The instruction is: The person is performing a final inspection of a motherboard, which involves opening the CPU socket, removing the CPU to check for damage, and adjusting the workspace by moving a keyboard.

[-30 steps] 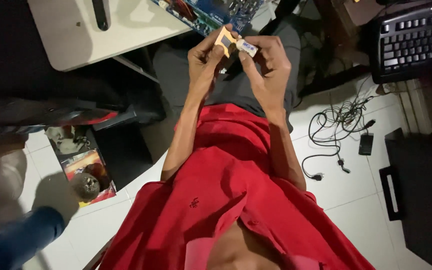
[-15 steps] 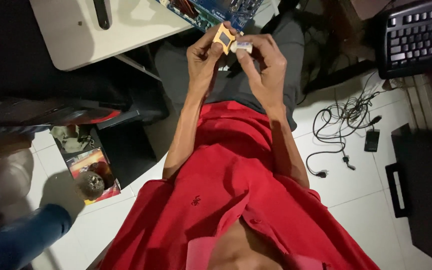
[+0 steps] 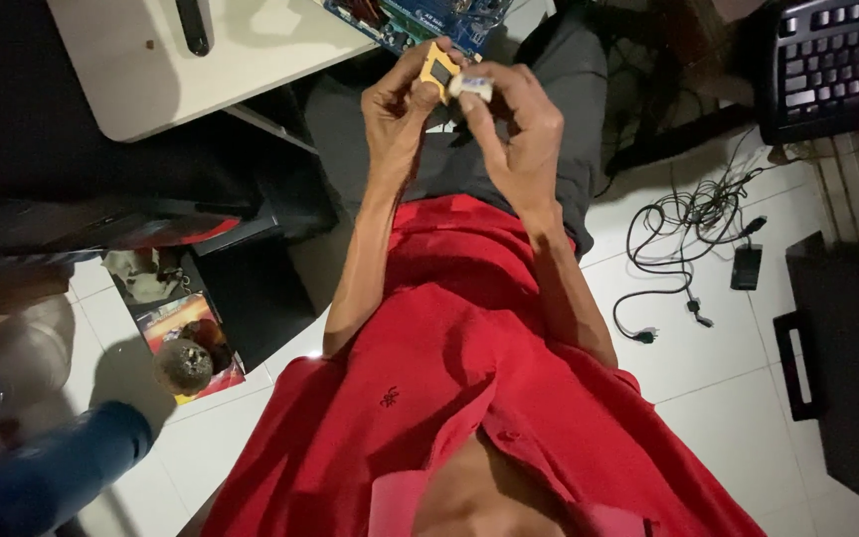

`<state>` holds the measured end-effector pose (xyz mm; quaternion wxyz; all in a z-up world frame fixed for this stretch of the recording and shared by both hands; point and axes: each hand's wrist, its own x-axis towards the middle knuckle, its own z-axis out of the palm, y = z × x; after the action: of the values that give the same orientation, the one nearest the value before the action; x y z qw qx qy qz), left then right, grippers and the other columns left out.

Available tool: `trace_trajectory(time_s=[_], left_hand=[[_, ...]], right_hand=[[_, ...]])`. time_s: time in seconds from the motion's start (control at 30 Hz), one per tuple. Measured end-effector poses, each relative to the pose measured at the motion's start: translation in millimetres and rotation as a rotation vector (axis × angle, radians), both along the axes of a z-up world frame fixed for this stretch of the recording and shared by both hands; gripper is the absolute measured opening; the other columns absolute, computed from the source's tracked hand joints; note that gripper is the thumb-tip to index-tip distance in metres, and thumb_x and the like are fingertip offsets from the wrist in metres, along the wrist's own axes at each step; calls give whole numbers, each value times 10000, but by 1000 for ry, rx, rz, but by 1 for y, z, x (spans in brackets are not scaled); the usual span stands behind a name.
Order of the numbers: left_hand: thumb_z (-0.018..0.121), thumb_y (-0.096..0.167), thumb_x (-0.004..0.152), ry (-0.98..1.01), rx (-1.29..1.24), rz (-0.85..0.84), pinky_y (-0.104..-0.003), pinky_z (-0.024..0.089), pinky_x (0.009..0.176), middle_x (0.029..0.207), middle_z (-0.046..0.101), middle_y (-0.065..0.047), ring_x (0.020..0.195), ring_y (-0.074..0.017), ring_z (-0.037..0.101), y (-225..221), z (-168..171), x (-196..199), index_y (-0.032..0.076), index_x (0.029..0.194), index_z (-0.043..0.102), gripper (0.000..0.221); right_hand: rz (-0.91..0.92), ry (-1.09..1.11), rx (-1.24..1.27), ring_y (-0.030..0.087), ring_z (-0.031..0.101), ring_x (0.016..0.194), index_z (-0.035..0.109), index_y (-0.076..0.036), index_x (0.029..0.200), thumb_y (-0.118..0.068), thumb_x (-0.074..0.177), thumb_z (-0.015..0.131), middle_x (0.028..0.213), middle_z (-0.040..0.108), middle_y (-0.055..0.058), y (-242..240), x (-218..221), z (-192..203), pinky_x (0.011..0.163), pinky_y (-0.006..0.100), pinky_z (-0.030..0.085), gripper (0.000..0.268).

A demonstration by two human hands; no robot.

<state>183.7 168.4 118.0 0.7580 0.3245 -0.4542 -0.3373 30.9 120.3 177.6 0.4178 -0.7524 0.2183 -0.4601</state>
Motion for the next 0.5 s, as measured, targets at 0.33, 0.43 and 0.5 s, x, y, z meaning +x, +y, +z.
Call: trace_trajectory(time_s=[0.33, 0.43, 0.5], left_hand=[[738, 254, 1030, -7, 26, 7, -274, 547, 1059, 1221, 731, -52, 1105, -153, 673, 2, 2, -2, 110, 1370, 658, 378], [748, 265, 1024, -49, 58, 57, -197, 508, 875, 1202, 753, 14, 948, -70, 612, 3, 3, -3, 151, 1342, 694, 342], [710, 247, 1060, 11, 37, -5, -269, 536, 1044, 1226, 718, -49, 1111, -151, 657, 4, 7, -4, 91, 1374, 654, 355]], right_hand=[[0, -5, -26, 152, 485, 714, 668, 65, 1184, 40, 993, 705, 983, 619, 99, 0, -2, 4, 637, 262, 394, 196], [-95, -18, -49, 139, 471, 702, 679, 50, 1166, 9, 1006, 683, 929, 592, 81, -2, 1, 3, 619, 258, 385, 165], [-40, 18, -75, 160, 481, 709, 685, 32, 1183, 52, 970, 733, 973, 624, 89, 2, -1, 5, 625, 279, 396, 219]])
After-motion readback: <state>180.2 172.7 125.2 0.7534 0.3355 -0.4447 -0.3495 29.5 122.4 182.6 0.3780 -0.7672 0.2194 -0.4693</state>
